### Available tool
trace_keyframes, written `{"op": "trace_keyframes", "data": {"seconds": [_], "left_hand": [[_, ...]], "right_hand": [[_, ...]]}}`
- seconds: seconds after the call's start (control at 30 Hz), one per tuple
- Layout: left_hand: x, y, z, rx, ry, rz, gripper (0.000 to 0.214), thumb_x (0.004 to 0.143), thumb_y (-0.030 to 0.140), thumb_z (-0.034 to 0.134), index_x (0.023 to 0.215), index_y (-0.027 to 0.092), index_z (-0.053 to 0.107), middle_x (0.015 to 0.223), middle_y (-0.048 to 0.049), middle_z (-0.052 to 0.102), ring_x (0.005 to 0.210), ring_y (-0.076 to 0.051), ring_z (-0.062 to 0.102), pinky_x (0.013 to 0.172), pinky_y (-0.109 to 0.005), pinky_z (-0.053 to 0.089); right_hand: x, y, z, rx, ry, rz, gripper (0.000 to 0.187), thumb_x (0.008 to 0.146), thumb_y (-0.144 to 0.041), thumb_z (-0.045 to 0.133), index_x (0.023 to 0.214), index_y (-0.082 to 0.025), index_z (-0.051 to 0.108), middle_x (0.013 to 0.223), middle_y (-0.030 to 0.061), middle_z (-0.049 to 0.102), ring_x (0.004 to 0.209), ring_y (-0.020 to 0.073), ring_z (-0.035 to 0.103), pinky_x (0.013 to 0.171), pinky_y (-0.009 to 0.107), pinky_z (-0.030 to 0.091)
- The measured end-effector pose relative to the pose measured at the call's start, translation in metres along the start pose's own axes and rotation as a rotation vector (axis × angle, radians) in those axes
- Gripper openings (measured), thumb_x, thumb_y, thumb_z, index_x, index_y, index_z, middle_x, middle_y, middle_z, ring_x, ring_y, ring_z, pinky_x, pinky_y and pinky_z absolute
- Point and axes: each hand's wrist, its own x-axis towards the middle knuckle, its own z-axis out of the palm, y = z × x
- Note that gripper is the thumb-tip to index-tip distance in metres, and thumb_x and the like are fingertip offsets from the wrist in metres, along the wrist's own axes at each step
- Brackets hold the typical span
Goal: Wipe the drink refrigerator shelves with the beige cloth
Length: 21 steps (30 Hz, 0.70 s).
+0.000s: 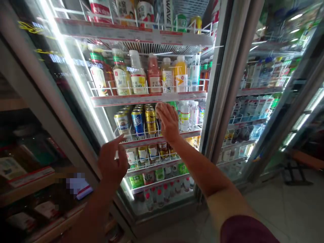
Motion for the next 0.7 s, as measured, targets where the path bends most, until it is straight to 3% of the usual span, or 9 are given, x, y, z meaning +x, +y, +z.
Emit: {"op": "trace_keyframes", "data": {"seconds": [0.13,0.17,0.23,0.33,0.4,0.47,0.53,0.67,0.7], "left_hand": [[0.016,-0.032,0.046,0.262,-0.005,0.181,0.050,0.102,0.027,0.054,0.152,0.023,0.051,0.159,-0.0127,0.043,0.153,-0.035,0.029,0.125,-0.057,0.019],[0.018,-0.039,0.052,0.283,-0.011,0.204,0.055,0.102,0.026,0.054,0.156,0.025,0.045,0.162,-0.0108,0.038,0.155,-0.034,0.024,0.126,-0.057,0.015],[0.020,-0.049,0.060,0.295,-0.005,0.217,0.062,0.103,0.025,0.053,0.162,0.028,0.035,0.165,-0.0087,0.032,0.156,-0.033,0.018,0.127,-0.057,0.012],[0.021,-0.057,0.072,0.274,0.033,0.174,0.064,0.105,0.026,0.050,0.164,0.029,0.027,0.168,-0.0082,0.023,0.157,-0.034,0.012,0.126,-0.062,0.007],[0.021,-0.061,0.080,0.262,0.059,0.148,0.064,0.105,0.028,0.049,0.165,0.031,0.025,0.168,-0.0075,0.022,0.157,-0.035,0.012,0.126,-0.065,0.007],[0.020,-0.065,0.085,0.259,0.078,0.142,0.063,0.106,0.029,0.048,0.164,0.032,0.026,0.167,-0.0081,0.024,0.157,-0.036,0.012,0.125,-0.067,0.008],[0.018,-0.068,0.086,0.255,0.089,0.148,0.062,0.105,0.031,0.049,0.164,0.031,0.029,0.167,-0.0093,0.027,0.156,-0.037,0.014,0.125,-0.067,0.008],[0.015,-0.072,0.083,0.276,0.058,0.158,0.063,0.103,0.033,0.054,0.163,0.029,0.032,0.167,-0.0081,0.026,0.155,-0.039,0.015,0.127,-0.064,0.006],[0.015,-0.073,0.083,0.300,0.066,0.167,0.063,0.103,0.033,0.053,0.163,0.029,0.033,0.167,-0.0086,0.026,0.155,-0.040,0.016,0.127,-0.064,0.008]], "right_hand": [[-0.030,0.003,-0.009,0.111,-0.305,-0.440,0.060,0.107,-0.018,0.044,0.162,-0.036,0.027,0.156,-0.0066,0.049,0.152,0.0139,0.036,0.131,0.040,0.031],[-0.036,0.009,-0.012,0.110,-0.305,-0.427,0.059,0.106,-0.019,0.045,0.160,-0.037,0.030,0.155,-0.0079,0.050,0.151,0.0128,0.038,0.131,0.039,0.032],[-0.043,0.025,-0.019,0.067,-0.155,-0.221,0.060,0.106,-0.018,0.046,0.160,-0.037,0.030,0.157,-0.0049,0.047,0.153,0.0157,0.035,0.131,0.045,0.030],[-0.052,0.045,-0.027,-0.007,0.071,0.026,0.063,0.106,-0.013,0.037,0.165,-0.024,0.019,0.166,0.0097,0.030,0.159,0.0259,0.019,0.130,0.062,0.023],[-0.064,0.047,-0.032,-0.004,0.034,-0.035,0.059,0.106,-0.016,0.036,0.163,-0.025,0.025,0.164,0.0093,0.035,0.157,0.0242,0.026,0.129,0.057,0.029],[-0.077,0.046,-0.035,0.024,-0.071,-0.166,0.051,0.107,-0.022,0.042,0.156,-0.039,0.041,0.153,-0.0021,0.053,0.147,0.0145,0.045,0.125,0.038,0.041],[-0.086,0.053,-0.037,0.032,-0.113,-0.203,0.048,0.107,-0.025,0.046,0.151,-0.044,0.046,0.145,-0.0070,0.061,0.140,0.0111,0.053,0.120,0.031,0.046],[-0.089,0.084,-0.041,-0.028,0.065,0.057,0.062,0.105,-0.016,0.041,0.164,-0.026,0.024,0.164,0.0111,0.036,0.157,0.0283,0.027,0.126,0.064,0.031],[-0.089,0.091,-0.043,-0.030,0.084,0.088,0.063,0.105,-0.015,0.040,0.165,-0.025,0.021,0.165,0.0124,0.031,0.158,0.0300,0.023,0.126,0.067,0.028]]}}
